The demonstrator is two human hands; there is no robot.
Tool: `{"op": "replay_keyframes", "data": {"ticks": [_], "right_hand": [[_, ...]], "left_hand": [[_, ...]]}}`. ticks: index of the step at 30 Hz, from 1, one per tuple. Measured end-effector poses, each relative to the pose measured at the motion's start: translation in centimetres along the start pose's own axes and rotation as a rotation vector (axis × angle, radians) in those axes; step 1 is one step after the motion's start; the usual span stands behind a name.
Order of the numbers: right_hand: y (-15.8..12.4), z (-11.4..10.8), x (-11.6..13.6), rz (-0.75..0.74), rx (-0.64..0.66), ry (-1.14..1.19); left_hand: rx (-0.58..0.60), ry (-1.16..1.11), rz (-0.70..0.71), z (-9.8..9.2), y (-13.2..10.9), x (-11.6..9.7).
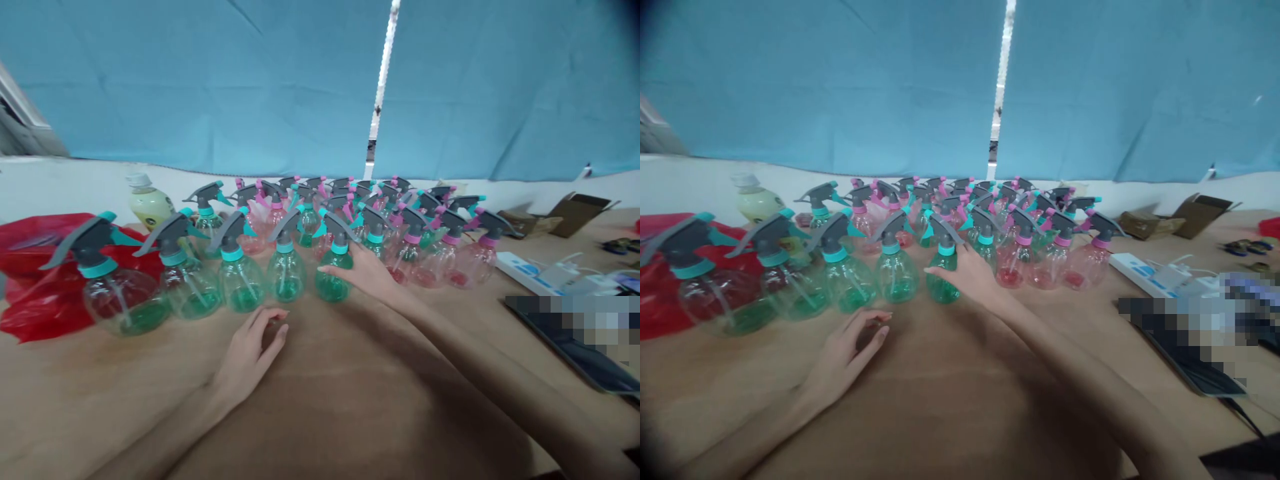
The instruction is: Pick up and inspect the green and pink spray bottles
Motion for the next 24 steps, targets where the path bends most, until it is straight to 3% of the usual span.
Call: {"op": "replay_keyframes", "data": {"ticks": [7,11,18,24], "right_hand": [[-4.2,-2.1,0.6,-0.015,0.063,-0.073],[-6.2,-3.6,0.7,-0.067,0.098,-0.056],[-8.6,-5.3,0.4,-0.110,0.097,0.009],[-9.5,-5.8,0.5,-0.169,0.154,0.123]], "left_hand": [[-0.043,-0.076,0.029,1.5,1.5,-1.9],[-0.135,-0.159,0.144,2.3,3.6,-5.1],[-0.058,-0.319,0.194,3.7,6.5,-10.6],[-0.059,-0.430,0.145,4.9,8.2,-11.2]]}}
Point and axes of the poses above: each hand's wrist, its own y-axis towards the middle knuckle, its own z-axis out of the palm, x = y × z, the point moved 1 cm from there along y, towards the middle knuckle, and after that the axes turned 11 degrees about -y, right-handed, at the moved point
